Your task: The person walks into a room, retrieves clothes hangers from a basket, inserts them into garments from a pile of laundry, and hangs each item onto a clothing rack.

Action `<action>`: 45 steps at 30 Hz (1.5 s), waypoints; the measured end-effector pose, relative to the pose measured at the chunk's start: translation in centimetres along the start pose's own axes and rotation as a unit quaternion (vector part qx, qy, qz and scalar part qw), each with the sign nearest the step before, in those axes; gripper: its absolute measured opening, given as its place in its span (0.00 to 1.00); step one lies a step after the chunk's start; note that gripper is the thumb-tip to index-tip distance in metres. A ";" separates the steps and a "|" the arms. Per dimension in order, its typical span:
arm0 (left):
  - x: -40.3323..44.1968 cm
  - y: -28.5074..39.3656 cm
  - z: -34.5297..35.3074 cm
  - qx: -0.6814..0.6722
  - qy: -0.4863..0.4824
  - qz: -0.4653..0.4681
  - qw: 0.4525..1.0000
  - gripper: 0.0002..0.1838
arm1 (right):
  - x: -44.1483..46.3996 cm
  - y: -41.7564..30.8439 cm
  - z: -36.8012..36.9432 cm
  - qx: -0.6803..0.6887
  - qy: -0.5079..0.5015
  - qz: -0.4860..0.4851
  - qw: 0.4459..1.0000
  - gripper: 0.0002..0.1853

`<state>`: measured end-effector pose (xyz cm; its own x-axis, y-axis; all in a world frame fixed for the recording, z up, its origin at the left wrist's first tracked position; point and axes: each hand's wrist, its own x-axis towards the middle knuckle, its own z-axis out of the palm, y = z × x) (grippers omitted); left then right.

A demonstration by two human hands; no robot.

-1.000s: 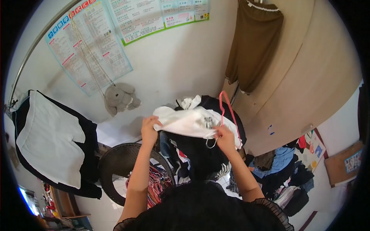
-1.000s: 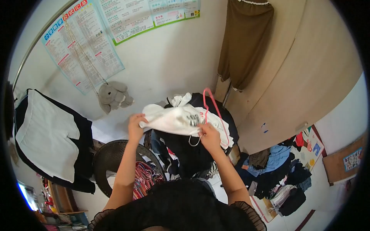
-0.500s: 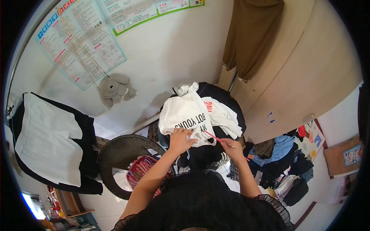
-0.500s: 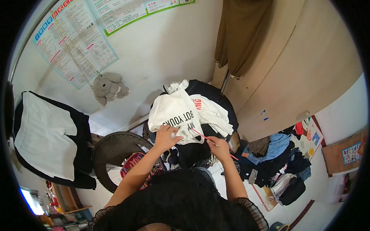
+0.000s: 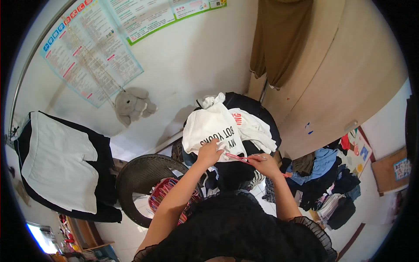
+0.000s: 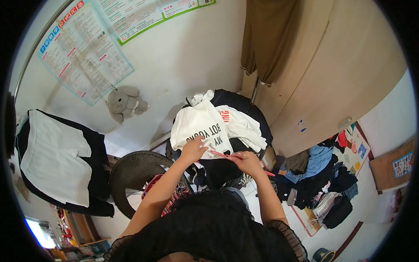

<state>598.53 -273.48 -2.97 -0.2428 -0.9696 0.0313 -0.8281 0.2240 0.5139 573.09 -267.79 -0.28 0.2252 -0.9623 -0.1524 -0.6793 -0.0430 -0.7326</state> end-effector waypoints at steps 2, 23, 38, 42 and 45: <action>0.4 0.0 0.2 -0.032 -0.058 -0.094 0.993 0.22 | 1.1 0.3 1.5 0.015 0.023 -0.019 0.999 0.13; -3.9 7.2 -11.1 -0.145 0.312 0.181 0.921 0.20 | 4.4 -14.0 -2.7 0.401 0.070 -0.134 0.904 0.14; -2.6 9.2 -20.1 0.155 0.454 0.279 0.832 0.25 | 5.8 -33.1 -13.0 0.577 -0.170 -0.228 0.765 0.02; -2.6 10.1 -23.8 0.075 0.445 0.309 0.837 0.25 | 6.3 -36.5 -15.8 0.566 -0.155 -0.254 0.769 0.04; -3.0 11.1 -25.6 0.125 0.374 0.337 0.855 0.24 | 5.7 -38.8 -17.3 0.560 -0.128 -0.271 0.772 0.05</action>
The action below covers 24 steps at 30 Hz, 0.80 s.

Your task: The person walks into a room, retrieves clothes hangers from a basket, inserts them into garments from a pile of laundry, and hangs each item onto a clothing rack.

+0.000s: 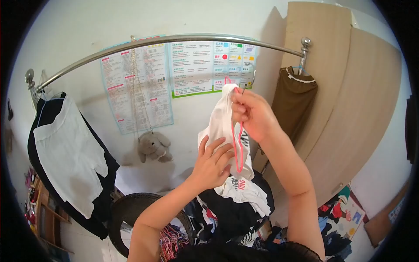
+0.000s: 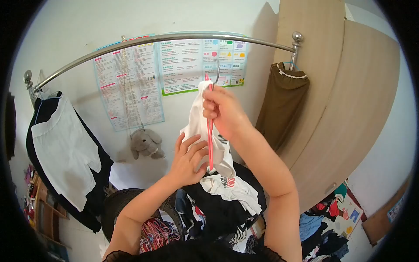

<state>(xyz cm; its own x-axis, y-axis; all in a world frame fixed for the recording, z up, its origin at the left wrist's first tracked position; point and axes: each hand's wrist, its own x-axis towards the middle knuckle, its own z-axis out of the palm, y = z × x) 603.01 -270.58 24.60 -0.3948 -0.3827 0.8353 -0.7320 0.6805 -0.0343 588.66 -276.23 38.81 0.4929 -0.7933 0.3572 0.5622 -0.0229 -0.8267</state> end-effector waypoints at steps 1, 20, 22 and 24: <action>0.4 -0.1 -0.2 0.001 0.000 -0.001 1.000 0.24 | 0.2 -0.5 0.6 0.000 -0.003 -0.010 1.000 0.06; 1.7 -3.5 -3.1 0.148 -0.038 -0.059 0.987 0.24 | 2.1 -0.1 -0.4 0.152 0.037 0.134 0.979 0.07; 1.6 -4.0 -3.0 0.132 0.004 -0.104 0.986 0.24 | 1.9 -0.1 -0.4 0.151 0.037 0.128 0.980 0.07; 1.1 -4.9 -2.8 0.096 0.014 -0.129 0.987 0.22 | 1.6 -0.1 -0.3 0.150 0.037 0.123 0.980 0.07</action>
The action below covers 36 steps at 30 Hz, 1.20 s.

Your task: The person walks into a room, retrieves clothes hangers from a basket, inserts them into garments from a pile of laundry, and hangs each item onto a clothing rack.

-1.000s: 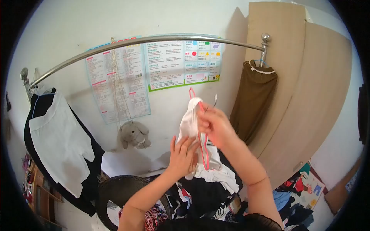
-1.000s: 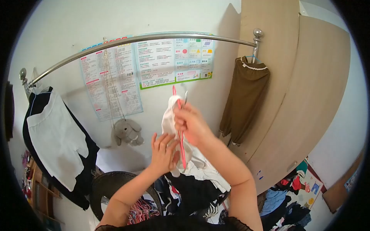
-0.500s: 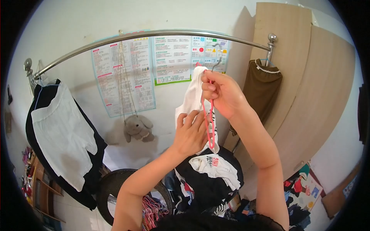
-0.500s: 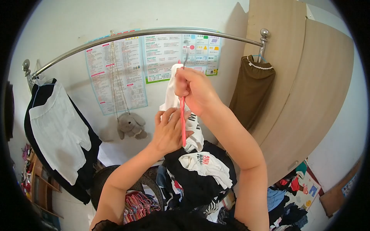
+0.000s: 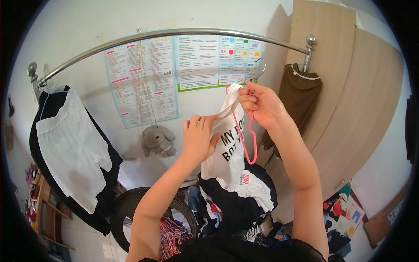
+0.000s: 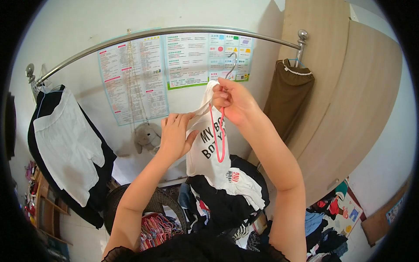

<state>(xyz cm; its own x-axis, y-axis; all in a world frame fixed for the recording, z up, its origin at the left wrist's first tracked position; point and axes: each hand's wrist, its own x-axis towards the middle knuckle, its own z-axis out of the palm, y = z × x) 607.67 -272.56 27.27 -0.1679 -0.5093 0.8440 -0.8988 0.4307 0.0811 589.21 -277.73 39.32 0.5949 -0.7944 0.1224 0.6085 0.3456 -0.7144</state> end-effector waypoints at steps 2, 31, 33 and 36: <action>-0.3 -1.1 0.5 -0.036 0.001 -0.026 0.999 0.20 | -0.4 -0.1 0.0 -0.002 -0.025 -0.005 1.000 0.07; 0.4 3.0 2.7 -0.138 -0.125 0.091 0.978 0.11 | -6.2 -0.4 -6.5 -0.557 -0.034 0.194 0.806 0.13; 0.9 2.7 2.8 -0.125 -0.160 0.069 0.977 0.12 | -7.0 -1.6 -7.1 -0.598 -0.029 0.180 0.781 0.15; 1.7 2.0 2.9 -0.213 -0.248 -0.125 0.937 0.17 | -8.6 -4.0 -7.8 -0.601 0.020 0.140 0.787 0.12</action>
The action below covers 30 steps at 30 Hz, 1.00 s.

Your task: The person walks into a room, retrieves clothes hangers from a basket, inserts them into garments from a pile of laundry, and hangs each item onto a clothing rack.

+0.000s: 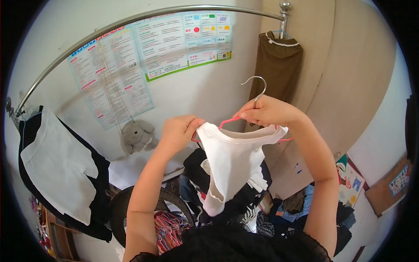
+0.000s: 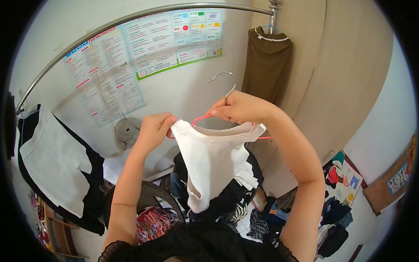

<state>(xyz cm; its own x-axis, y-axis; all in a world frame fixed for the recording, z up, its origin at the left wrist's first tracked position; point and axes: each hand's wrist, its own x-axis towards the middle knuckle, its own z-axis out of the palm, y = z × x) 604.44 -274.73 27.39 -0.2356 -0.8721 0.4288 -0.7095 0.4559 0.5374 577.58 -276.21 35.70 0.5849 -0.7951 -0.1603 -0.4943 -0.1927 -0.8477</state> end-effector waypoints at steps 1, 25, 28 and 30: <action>0.3 0.3 0.5 0.000 -0.001 0.002 1.000 0.17 | 0.0 0.5 -0.4 0.001 0.002 0.000 1.000 0.12; 9.1 3.6 8.1 -0.078 0.276 0.163 0.944 0.25 | -1.3 9.6 -17.4 -0.251 0.599 -0.211 0.730 0.05; 7.7 3.0 8.0 -0.088 0.232 0.114 0.962 0.28 | 0.2 8.8 -23.1 -0.273 0.670 -0.175 0.667 0.05; 6.5 2.3 7.8 -0.073 0.230 0.098 0.965 0.27 | 2.7 9.7 -27.8 -0.265 0.686 -0.150 0.661 0.09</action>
<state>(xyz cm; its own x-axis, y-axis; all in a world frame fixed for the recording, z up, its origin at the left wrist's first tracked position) 596.13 -280.70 25.72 -0.0119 -0.6096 0.7926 -0.5718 0.6544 0.4947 556.49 -296.19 41.08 -0.2471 -0.3784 0.8921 -0.8568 -0.3446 -0.3835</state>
